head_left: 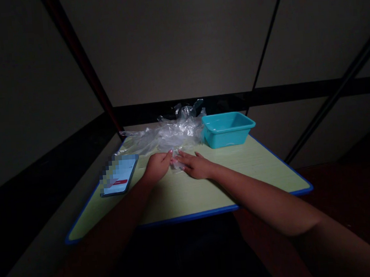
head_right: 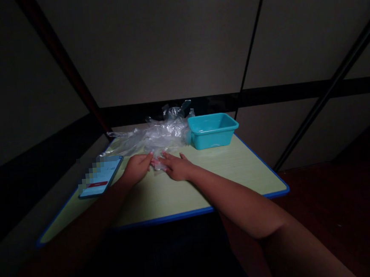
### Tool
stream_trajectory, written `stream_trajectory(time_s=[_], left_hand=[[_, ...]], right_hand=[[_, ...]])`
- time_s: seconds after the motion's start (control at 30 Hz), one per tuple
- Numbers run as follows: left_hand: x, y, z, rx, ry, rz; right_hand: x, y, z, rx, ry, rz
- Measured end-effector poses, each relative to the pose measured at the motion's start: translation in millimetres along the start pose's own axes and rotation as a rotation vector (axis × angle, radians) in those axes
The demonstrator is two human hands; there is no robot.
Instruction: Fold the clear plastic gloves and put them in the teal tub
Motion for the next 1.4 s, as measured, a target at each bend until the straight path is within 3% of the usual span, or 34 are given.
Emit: stream_trajectory(time_s=[0.1, 0.27, 0.4, 1.17, 1.4], left_hand=[[0.5, 0.9, 1.0, -0.009, 0.001, 0.002], [-0.4, 4.2, 2.9, -0.120, -0.010, -0.117], [-1.9, 4.9, 5.4, -0.234, -0.016, -0.141], [1.5, 5.1, 0.6, -0.424, -0.116, -0.081], [-2.1, -5.5, 13.1, -0.391, -0.243, 0.004]], right_hand=[[0.9, 0.8, 1.1, 0.008, 0.024, 0.021], [1.4, 0.2, 2.4, 0.036, 0.042, 0.038], [2.3, 1.2, 4.4, 0.035, 0.044, 0.042], [-5.9, -12.0, 5.6, 0.074, -0.005, -0.065], [-6.7, -13.3, 5.1, 0.033, -0.039, -0.089]])
Point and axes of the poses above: each hand's wrist, its own x-axis away from the middle knuckle, its own y-axis out of the back of the hand, z = x × y, the point moved 1 cm from there along -x, towards the middle knuckle, and after that the axes turned 6 degrees about -z, right-handed, at the moved point
